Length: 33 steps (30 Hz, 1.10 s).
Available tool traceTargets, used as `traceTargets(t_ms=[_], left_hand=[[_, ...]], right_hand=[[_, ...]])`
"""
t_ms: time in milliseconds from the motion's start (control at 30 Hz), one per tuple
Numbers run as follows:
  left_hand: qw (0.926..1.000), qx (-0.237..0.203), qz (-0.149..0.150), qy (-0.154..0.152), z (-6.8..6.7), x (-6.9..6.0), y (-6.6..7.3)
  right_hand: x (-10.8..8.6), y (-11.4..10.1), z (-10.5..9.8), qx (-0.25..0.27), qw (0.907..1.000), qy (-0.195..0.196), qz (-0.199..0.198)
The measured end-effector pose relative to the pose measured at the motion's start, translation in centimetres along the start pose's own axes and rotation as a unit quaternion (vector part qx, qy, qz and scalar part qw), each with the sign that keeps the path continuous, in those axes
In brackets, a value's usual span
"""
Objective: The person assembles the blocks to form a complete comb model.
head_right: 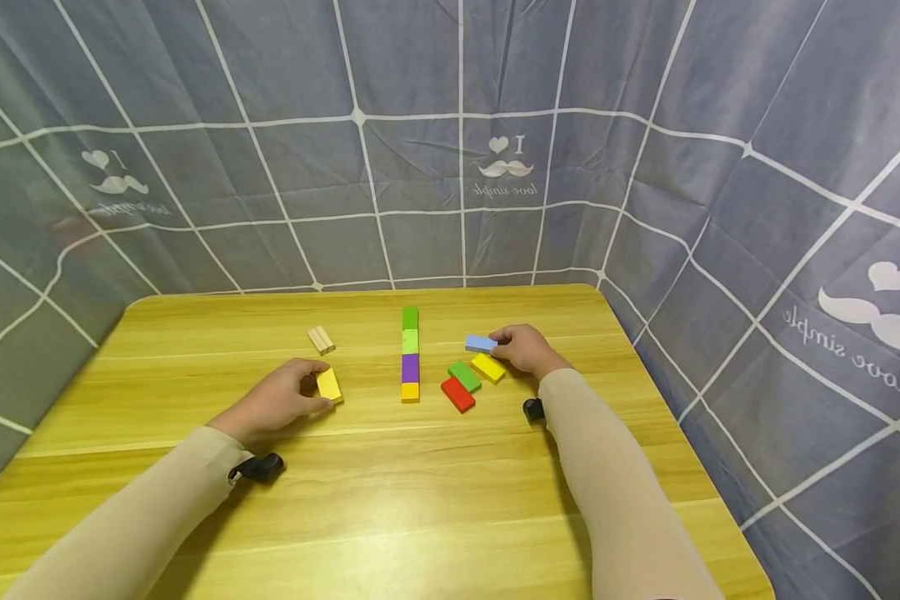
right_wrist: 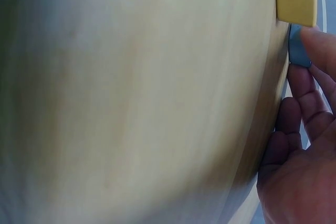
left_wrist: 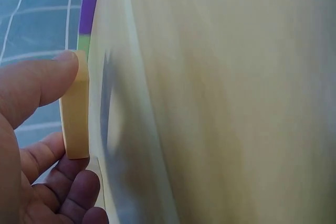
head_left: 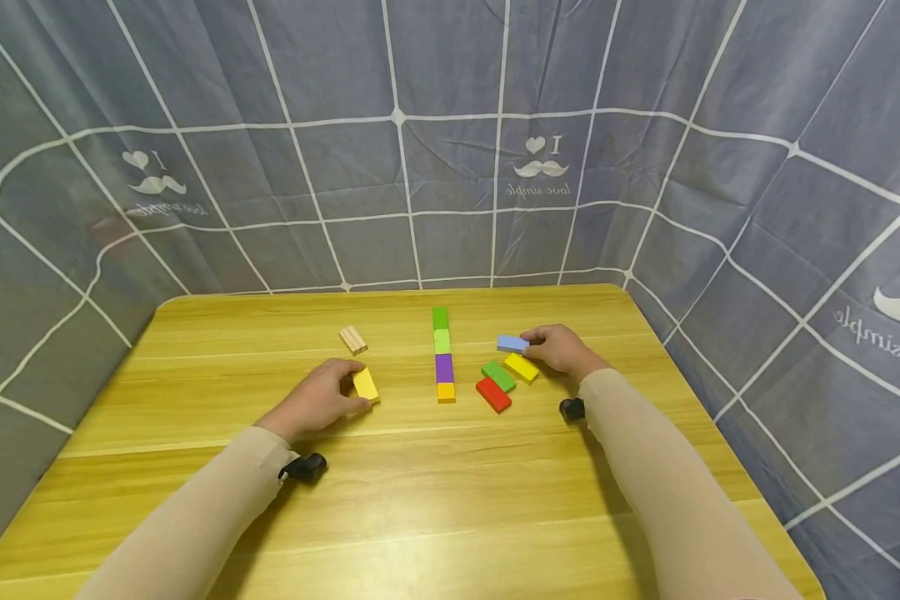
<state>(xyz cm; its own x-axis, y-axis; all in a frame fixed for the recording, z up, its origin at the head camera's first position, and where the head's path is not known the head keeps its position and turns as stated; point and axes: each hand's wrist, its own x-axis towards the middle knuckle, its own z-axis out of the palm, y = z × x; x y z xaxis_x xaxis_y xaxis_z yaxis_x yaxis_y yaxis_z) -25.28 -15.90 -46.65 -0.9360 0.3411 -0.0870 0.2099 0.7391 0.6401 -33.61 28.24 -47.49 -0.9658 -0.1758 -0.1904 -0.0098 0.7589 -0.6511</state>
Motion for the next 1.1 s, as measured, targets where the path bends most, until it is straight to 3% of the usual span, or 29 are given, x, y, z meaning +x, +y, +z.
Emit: traceTargets(t_ms=[633, 1100], left_hand=[[0.9958, 0.023, 0.078, -0.042, 3.9, -0.6, 4.9], [0.9915, 0.032, 0.107, -0.067, 5.6, -0.6, 6.8]], right_hand=[[0.1, 0.1, -0.1, 0.001, 1.0000, -0.003, 0.004], [-0.1, -0.1, -0.2, -0.014, 0.9999, -0.006, 0.000]])
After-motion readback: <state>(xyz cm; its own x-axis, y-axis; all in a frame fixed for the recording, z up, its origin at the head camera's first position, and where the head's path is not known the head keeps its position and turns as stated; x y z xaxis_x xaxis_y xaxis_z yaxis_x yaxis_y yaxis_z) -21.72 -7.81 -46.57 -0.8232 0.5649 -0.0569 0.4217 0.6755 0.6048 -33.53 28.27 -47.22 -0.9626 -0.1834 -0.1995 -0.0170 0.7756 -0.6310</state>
